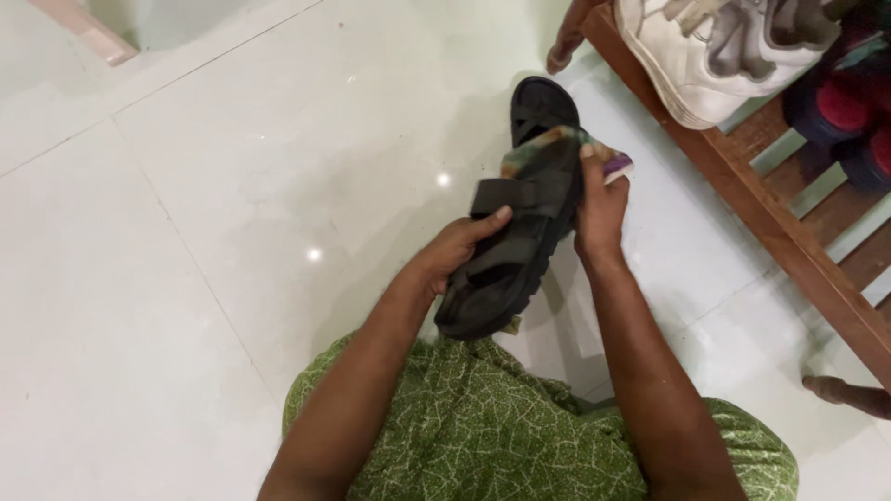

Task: The person sits on the floor and wipes a pair of black sandals with a cloth. They clean the straps and soles of both sandals, then place them on the floor.

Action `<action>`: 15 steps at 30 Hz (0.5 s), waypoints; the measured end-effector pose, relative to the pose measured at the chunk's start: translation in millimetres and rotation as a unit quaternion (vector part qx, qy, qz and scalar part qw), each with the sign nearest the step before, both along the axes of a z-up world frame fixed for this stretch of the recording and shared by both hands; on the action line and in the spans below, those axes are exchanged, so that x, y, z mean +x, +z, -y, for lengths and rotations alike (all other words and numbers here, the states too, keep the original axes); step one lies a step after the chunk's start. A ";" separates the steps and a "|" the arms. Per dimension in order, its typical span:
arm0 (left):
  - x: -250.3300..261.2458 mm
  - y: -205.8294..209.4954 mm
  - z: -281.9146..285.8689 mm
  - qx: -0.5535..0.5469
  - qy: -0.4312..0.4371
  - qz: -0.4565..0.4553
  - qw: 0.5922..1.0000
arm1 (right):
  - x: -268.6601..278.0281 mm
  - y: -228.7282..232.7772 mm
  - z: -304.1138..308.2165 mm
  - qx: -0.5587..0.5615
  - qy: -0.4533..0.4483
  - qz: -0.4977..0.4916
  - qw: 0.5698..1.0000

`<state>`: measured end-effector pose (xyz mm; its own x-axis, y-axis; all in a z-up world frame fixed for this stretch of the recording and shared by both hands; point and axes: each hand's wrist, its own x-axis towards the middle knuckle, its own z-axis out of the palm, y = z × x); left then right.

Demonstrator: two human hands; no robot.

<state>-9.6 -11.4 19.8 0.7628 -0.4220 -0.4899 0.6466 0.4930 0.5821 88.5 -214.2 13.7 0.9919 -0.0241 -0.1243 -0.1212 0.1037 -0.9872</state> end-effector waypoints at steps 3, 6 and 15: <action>7.7 -14.7 11.9 0.015 0.117 -0.003 0.993 | -13.1 2.1 -17.7 -0.165 0.070 0.120 0.977; 20.6 -23.6 -3.1 -0.052 0.237 -0.040 0.969 | -41.9 23.7 -43.2 -0.268 0.180 0.073 0.944; 29.1 -31.4 -39.0 0.004 0.338 0.049 0.940 | -109.2 104.7 -84.0 -0.288 0.294 0.335 0.847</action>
